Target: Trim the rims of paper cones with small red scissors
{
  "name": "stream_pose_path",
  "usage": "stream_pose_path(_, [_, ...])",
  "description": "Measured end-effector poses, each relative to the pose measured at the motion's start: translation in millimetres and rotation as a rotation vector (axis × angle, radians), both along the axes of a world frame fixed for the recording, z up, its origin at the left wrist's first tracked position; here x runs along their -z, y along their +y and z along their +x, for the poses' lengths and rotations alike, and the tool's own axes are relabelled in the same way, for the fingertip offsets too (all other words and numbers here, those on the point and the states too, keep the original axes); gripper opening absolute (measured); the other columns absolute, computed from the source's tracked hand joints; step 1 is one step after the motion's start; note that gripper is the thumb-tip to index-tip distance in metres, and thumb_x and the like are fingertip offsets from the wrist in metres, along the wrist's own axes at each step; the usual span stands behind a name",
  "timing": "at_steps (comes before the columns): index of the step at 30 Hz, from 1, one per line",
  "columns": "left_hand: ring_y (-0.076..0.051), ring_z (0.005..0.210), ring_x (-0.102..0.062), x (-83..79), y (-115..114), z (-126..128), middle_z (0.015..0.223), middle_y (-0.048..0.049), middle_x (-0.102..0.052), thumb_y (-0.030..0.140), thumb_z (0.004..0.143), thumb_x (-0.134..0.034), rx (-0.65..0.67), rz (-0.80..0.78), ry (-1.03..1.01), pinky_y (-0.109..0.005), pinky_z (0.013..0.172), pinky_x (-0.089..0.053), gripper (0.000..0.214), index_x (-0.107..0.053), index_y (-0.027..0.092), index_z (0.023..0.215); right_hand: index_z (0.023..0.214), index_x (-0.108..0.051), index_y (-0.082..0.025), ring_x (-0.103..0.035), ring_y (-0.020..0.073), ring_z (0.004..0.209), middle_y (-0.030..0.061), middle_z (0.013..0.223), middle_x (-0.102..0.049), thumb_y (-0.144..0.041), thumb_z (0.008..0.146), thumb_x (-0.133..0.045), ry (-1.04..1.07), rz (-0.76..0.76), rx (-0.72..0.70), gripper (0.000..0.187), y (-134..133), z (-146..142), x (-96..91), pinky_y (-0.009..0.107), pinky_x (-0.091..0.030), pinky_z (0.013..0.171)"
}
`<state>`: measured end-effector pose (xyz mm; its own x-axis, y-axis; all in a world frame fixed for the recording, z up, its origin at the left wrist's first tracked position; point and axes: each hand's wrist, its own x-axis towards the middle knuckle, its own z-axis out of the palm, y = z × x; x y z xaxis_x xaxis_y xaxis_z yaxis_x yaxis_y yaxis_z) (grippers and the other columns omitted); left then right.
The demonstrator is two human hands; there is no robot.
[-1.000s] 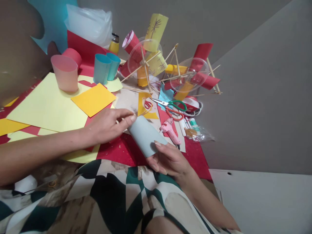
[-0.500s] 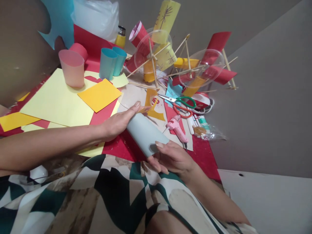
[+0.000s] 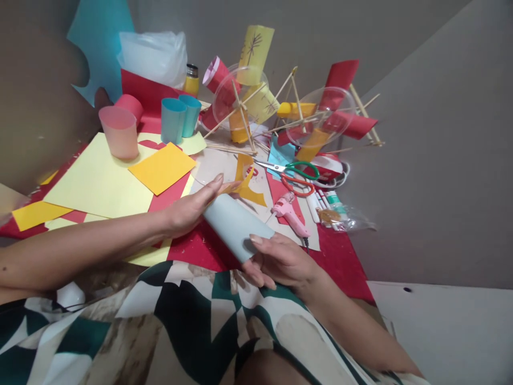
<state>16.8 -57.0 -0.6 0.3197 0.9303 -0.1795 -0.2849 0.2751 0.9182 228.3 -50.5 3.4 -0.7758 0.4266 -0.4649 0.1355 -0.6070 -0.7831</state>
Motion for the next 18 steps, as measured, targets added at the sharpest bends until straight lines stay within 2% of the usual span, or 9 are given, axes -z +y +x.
stream_pose_path(2, [-0.028,0.124,-0.059,-6.4,2.0,-3.8,0.138,-0.0066,-0.061,0.068,0.092,-0.029,0.05,-0.022,-0.015,-0.037,0.103,-0.045,0.069,-0.051,0.026,0.142,0.051,-0.063,-0.008,-0.046,0.0074,0.031,0.007,0.046,-0.063,-0.059,0.076,-0.071,0.012,0.003,-0.013,0.058,0.5,0.8,-0.9,0.02,-0.026,0.03])
stream_pose_path(5, [-0.027,0.13,-0.054,-10.7,2.8,-8.1,0.141,-0.0057,-0.059,0.071,0.09,-0.031,0.007,0.003,0.064,-0.036,0.106,-0.042,0.071,-0.052,0.026,0.141,0.052,-0.063,-0.008,-0.046,0.0068,0.03,0.0069,0.046,-0.062,-0.059,0.077,-0.07,0.024,0.004,-0.047,0.057,1.2,0.6,-3.2,0.019,-0.027,0.03])
stream_pose_path(8, [-0.026,0.13,-0.054,-6.5,-0.4,-8.2,0.141,-0.0039,-0.059,0.072,0.088,-0.037,-0.073,0.045,0.233,-0.037,0.108,-0.04,0.069,-0.055,0.029,0.138,0.051,-0.063,-0.007,-0.047,0.0068,0.031,0.008,0.046,-0.063,-0.058,0.078,-0.07,0.027,0.006,-0.078,0.058,1.7,-2.3,-5.9,0.019,-0.029,0.031])
stream_pose_path(10, [-0.026,0.123,-0.059,-0.7,-3.1,-6.2,0.137,-0.0047,-0.062,0.073,0.088,-0.035,-0.09,0.059,0.292,-0.038,0.104,-0.044,0.07,-0.056,0.029,0.137,0.051,-0.063,-0.007,-0.047,0.0071,0.031,0.0087,0.046,-0.063,-0.058,0.077,-0.07,0.025,0.01,-0.088,0.058,1.9,-5.0,-7.0,0.018,-0.03,0.03])
stream_pose_path(15, [-0.026,0.114,-0.064,10.3,-3.4,-0.6,0.132,-0.0087,-0.065,0.074,0.088,-0.03,-0.145,0.042,0.19,-0.035,0.096,-0.049,0.074,-0.054,0.026,0.139,0.05,-0.063,-0.006,-0.049,0.0076,0.03,0.0087,0.044,-0.063,-0.057,0.076,-0.071,0.019,0.01,-0.087,0.058,3.1,-9.0,-8.1,0.017,-0.03,0.029])
stream_pose_path(18, [-0.027,0.117,-0.063,3.2,-0.3,-0.4,0.138,-0.0098,-0.061,0.072,0.089,-0.031,-0.098,0.012,0.085,-0.036,0.097,-0.05,0.074,-0.049,0.024,0.143,0.05,-0.062,-0.007,-0.049,0.0076,0.029,0.0081,0.044,-0.062,-0.057,0.075,-0.073,0.026,0.007,-0.076,0.057,4.4,-8.1,-10.1,0.016,-0.03,0.029])
